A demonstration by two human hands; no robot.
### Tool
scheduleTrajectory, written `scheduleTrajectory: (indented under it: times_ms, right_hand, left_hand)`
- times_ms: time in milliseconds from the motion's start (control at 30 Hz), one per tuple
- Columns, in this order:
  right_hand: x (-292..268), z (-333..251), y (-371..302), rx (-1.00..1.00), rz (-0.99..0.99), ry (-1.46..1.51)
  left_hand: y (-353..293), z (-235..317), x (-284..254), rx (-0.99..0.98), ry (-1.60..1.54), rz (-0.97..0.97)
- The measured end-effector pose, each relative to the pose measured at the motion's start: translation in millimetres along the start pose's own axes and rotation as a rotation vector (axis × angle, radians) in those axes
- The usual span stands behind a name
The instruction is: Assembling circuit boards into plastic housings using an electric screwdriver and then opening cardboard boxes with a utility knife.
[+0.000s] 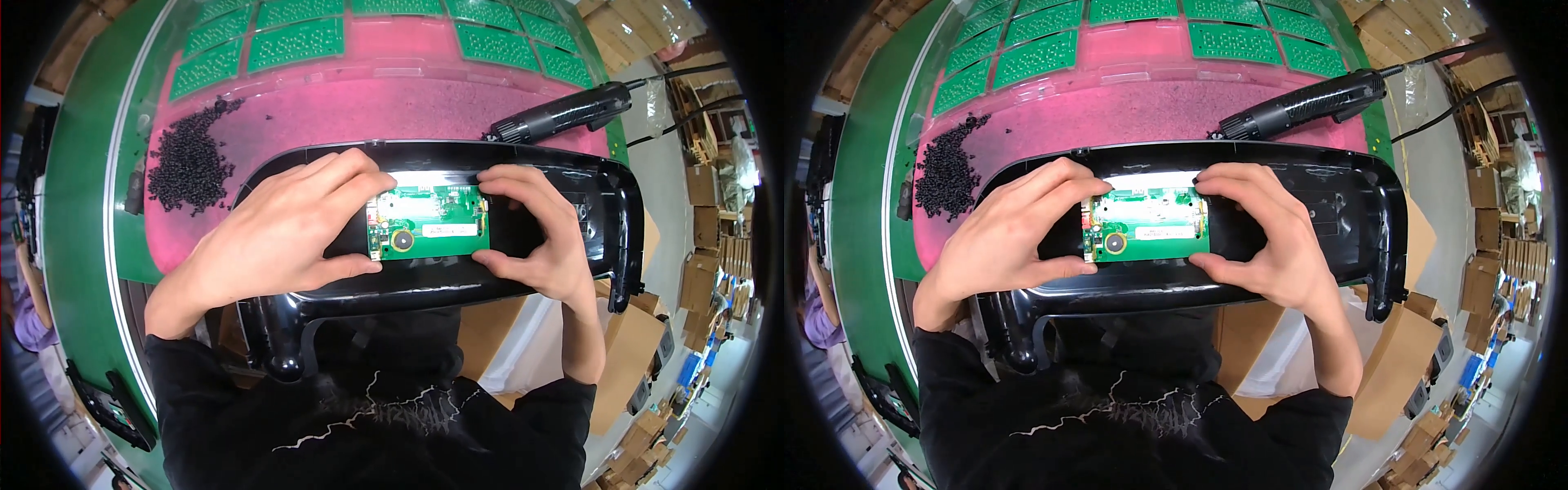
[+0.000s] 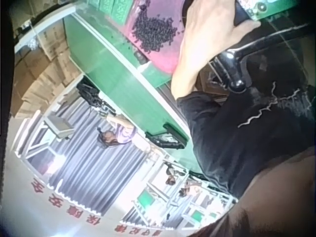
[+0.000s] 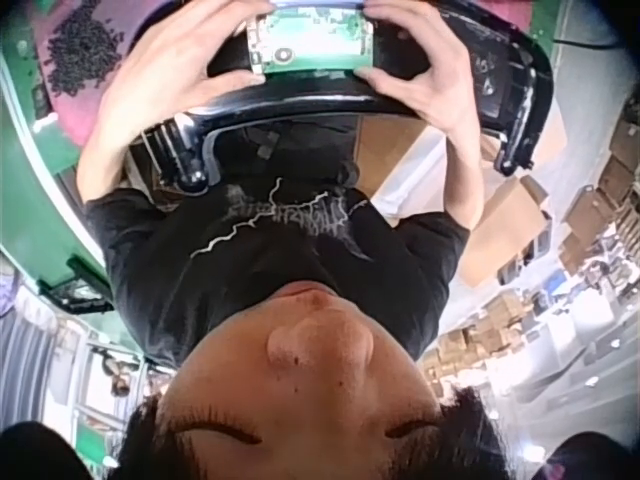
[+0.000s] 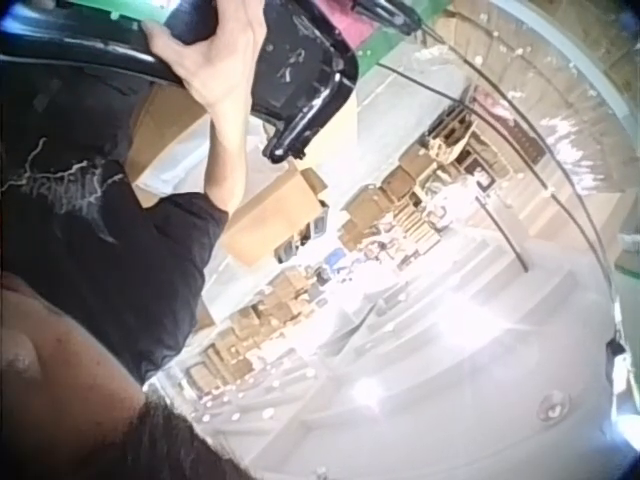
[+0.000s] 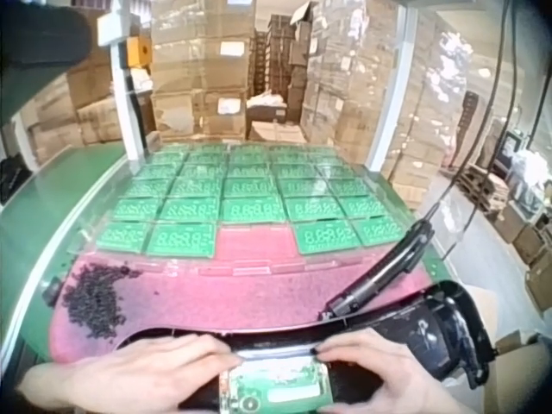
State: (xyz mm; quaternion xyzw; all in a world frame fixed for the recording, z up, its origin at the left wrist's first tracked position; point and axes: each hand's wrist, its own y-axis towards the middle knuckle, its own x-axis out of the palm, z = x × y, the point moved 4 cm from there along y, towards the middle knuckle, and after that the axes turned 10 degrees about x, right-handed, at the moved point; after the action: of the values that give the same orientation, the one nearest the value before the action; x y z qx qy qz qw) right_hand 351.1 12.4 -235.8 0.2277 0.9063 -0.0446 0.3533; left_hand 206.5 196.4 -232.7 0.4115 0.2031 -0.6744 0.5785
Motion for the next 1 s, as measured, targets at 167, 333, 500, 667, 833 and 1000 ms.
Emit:
scheduleTrajectory:
  times_ms: [167,333,500,667,833,1000]
  right_hand:
    - [3,1,1,-0.020,-0.001,-0.034]
    - [4,2,1,-0.023,0.010,-0.056]
    - [5,1,1,-0.017,0.005,-0.072]
    - [6,0,0,-0.009,-0.010,-0.084]
    - [6,-33,-1,0.125,0.076,-0.181]
    - [-4,-144,-18,-0.360,0.074,-0.503]
  left_hand:
    - [2,1,3,-0.017,0.086,-0.040]
    - [3,0,3,-0.028,0.109,-0.071]
    - [3,0,2,-0.043,0.100,-0.085]
    - [0,0,1,-0.040,0.075,-0.054]
    - [-5,-5,2,-0.044,0.090,-0.046]
    - [-12,-7,4,-0.017,0.090,-0.055]
